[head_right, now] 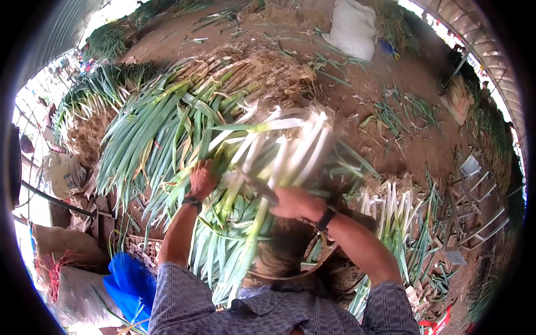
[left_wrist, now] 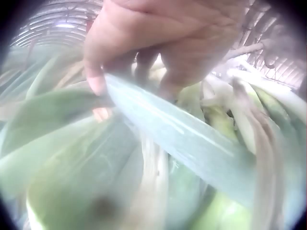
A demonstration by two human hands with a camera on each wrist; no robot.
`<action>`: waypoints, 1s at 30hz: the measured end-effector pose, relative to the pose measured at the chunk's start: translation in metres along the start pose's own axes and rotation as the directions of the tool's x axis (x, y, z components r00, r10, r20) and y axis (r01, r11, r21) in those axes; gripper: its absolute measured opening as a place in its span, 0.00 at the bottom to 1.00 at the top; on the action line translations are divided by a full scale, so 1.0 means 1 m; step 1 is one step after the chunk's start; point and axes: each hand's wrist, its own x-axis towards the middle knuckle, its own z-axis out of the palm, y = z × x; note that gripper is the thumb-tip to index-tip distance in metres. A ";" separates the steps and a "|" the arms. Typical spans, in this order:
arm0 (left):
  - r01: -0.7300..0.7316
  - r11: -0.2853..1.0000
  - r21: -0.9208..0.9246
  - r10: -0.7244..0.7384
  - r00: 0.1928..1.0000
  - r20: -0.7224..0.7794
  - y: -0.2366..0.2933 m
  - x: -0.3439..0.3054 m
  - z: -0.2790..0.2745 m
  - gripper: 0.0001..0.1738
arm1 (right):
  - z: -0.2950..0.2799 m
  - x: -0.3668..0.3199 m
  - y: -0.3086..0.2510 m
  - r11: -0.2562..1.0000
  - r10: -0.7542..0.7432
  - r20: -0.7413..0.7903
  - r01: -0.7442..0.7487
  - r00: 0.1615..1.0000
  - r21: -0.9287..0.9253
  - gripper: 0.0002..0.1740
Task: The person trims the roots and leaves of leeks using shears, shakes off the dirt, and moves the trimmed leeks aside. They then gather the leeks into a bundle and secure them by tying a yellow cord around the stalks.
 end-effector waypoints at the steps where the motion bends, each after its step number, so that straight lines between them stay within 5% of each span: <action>1: -0.039 0.992 0.122 0.048 0.996 -0.073 -0.005 0.006 0.009 0.24 | -0.002 -0.003 0.002 0.999 0.027 0.023 -0.028 0.999 0.030 0.18; 5: 0.038 0.979 0.202 0.016 0.966 -0.257 -0.016 0.050 -0.006 0.23 | -0.017 -0.032 0.009 0.932 0.115 -0.015 -0.103 0.993 0.347 0.18; 8: -0.199 0.979 0.033 0.197 0.900 -0.388 0.033 0.060 -0.047 0.23 | -0.020 -0.044 0.034 0.871 0.188 -0.110 -0.113 0.976 0.479 0.18; 9: -0.289 0.955 0.068 0.295 0.894 -0.338 0.045 0.054 -0.042 0.23 | -0.020 -0.047 0.043 0.867 0.214 -0.137 -0.123 0.967 0.482 0.18; 11: -0.277 0.940 -0.201 0.241 0.953 -0.185 0.069 0.032 -0.014 0.25 | -0.024 -0.055 0.045 0.880 0.221 -0.205 -0.104 0.954 0.463 0.17; 13: -0.292 0.916 -0.275 0.249 0.952 -0.181 0.086 0.008 0.016 0.27 | -0.029 -0.058 0.048 0.906 0.267 -0.207 -0.172 0.941 0.386 0.17; 14: -0.235 0.901 -0.364 0.213 0.972 -0.100 0.100 -0.002 0.021 0.27 | -0.020 -0.054 0.060 0.975 0.123 -0.314 -0.056 0.942 0.213 0.17; 15: -0.169 0.879 -0.446 0.184 0.983 -0.009 0.113 -0.011 0.026 0.27 | -0.021 -0.055 0.063 0.967 0.134 -0.325 -0.052 0.936 0.249 0.18; 16: -0.284 0.905 -0.318 0.248 0.957 -0.150 0.127 -0.019 0.024 0.27 | -0.021 -0.057 0.065 0.957 0.148 -0.331 -0.051 0.932 0.284 0.18; 18: -0.291 0.902 -0.319 0.274 0.957 -0.098 0.148 -0.029 0.021 0.25 | -0.024 -0.064 0.067 0.926 0.225 -0.226 -0.136 0.948 0.352 0.21; 22: -0.200 0.921 -0.335 0.221 0.975 0.025 0.165 -0.027 0.031 0.27 | -0.023 -0.077 0.062 0.952 0.124 -0.276 -0.036 0.953 0.303 0.23; 26: -0.203 0.932 -0.302 0.216 0.976 0.010 0.169 -0.031 0.029 0.29 | -0.007 -0.074 0.071 0.938 0.154 -0.209 -0.076 0.966 0.338 0.20; 29: -0.140 0.887 -0.439 0.197 0.976 0.088 0.161 -0.032 0.022 0.30 | -0.011 -0.081 0.066 0.879 0.150 -0.177 -0.049 0.973 0.474 0.19; 30: -0.250 0.886 -0.391 0.264 0.964 -0.017 0.161 -0.031 0.012 0.31 | -0.003 -0.075 0.083 0.862 0.167 -0.134 -0.078 0.977 0.501 0.19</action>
